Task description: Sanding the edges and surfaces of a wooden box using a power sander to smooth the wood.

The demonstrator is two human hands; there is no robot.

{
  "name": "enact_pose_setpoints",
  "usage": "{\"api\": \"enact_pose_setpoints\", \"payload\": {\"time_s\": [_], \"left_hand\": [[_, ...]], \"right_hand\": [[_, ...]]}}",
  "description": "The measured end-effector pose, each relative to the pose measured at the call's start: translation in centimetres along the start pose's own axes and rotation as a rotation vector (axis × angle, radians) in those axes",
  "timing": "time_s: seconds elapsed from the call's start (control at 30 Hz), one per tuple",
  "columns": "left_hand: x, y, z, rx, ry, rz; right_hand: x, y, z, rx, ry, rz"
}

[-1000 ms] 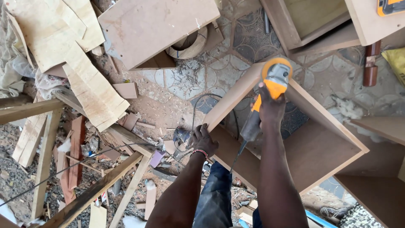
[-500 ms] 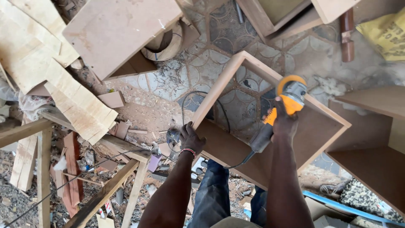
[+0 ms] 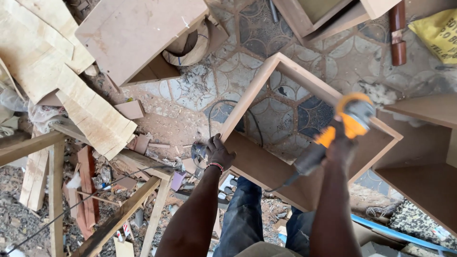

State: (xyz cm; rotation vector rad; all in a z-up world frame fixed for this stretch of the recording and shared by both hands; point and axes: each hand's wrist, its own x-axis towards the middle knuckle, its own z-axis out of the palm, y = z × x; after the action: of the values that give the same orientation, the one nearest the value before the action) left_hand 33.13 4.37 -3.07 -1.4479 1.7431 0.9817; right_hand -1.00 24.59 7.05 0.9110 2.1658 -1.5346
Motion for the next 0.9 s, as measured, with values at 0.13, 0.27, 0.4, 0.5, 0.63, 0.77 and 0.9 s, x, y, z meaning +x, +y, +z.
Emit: {"api": "enact_pose_setpoints", "payload": {"time_s": [0.13,0.27,0.4,0.5,0.63,0.77,0.9], "left_hand": [[0.4,0.0,-0.1,-0.065,-0.013,-0.007],[0.2,-0.4,0.2,-0.051,-0.013,-0.001],[0.2,-0.3,-0.1,-0.067,-0.023,-0.004],[-0.2,0.0,-0.3,-0.075,-0.01,0.003],[-0.8,0.1,-0.8,-0.067,0.013,0.035],[-0.4,-0.4,-0.2,-0.083,0.001,0.029],[0.5,-1.2,0.6,-0.053,0.027,0.046]], "right_hand": [[-8.2,-4.4,10.0,-0.091,-0.166,-0.043],[-11.1,-6.2,15.6,-0.142,-0.398,-0.051],[-10.8,-5.9,17.7,-0.252,-0.438,-0.065],[-10.2,-5.4,16.1,-0.167,-0.411,-0.069],[-8.8,-4.0,12.8,-0.165,-0.357,-0.082],[-8.8,-4.1,9.8,-0.201,-0.347,-0.05],[-8.6,-5.2,8.1,-0.234,-0.313,-0.016]]}}
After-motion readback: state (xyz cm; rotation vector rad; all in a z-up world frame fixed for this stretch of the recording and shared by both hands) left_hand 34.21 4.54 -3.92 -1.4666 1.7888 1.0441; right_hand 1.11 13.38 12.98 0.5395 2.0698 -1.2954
